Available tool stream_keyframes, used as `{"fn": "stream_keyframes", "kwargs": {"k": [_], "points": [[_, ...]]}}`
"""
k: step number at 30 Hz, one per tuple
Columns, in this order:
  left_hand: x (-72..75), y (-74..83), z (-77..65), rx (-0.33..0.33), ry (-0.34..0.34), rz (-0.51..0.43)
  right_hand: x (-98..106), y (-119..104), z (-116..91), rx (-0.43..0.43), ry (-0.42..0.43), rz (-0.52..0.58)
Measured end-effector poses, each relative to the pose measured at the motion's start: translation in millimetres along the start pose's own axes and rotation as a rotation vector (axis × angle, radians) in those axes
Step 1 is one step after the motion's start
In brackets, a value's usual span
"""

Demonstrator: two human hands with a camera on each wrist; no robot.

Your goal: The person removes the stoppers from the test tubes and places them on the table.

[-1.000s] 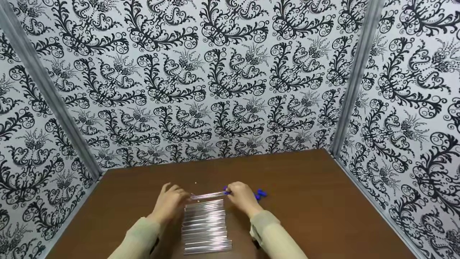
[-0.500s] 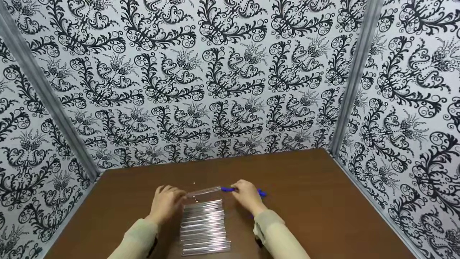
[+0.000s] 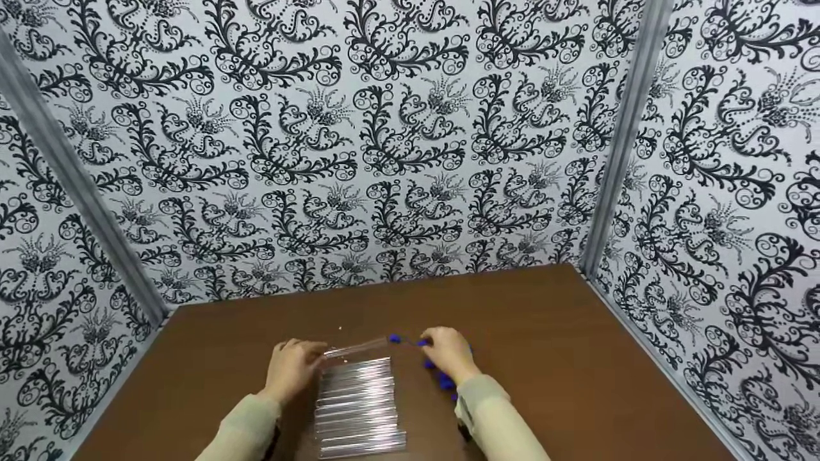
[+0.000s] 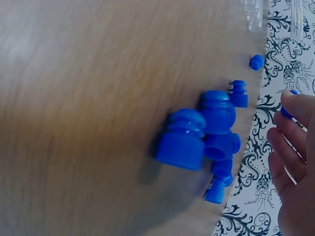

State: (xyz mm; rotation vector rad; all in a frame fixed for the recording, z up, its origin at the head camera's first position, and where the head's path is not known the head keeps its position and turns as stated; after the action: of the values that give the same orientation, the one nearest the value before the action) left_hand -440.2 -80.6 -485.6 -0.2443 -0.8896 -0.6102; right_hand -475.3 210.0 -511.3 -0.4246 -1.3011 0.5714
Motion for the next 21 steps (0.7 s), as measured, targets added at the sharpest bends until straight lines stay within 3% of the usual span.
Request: {"fn": "stream_keyframes", "kwargs": {"k": [3, 21], "points": [[-3.9, -2.5, -1.2, 0.02, -0.012, 0.004, -4, 5, 1, -0.022, -0.029, -0.028], [-26.3, -12.6, -5.9, 0.073, -0.078, -0.057, -13, 23, 3, -0.077, -0.011, -0.165]]}}
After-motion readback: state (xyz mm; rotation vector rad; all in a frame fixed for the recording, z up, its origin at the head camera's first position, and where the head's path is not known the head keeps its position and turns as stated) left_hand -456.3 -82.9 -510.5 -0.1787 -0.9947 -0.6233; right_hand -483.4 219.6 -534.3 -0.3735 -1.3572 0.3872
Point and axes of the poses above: each hand's wrist, its own z-axis towards the middle knuckle, its own x-axis out of the back of the hand, y = z × x, the point moved 8 cm from there along z, towards the middle knuckle, and after that the axes turned 14 degrees about -x, right-handed, at the moved point
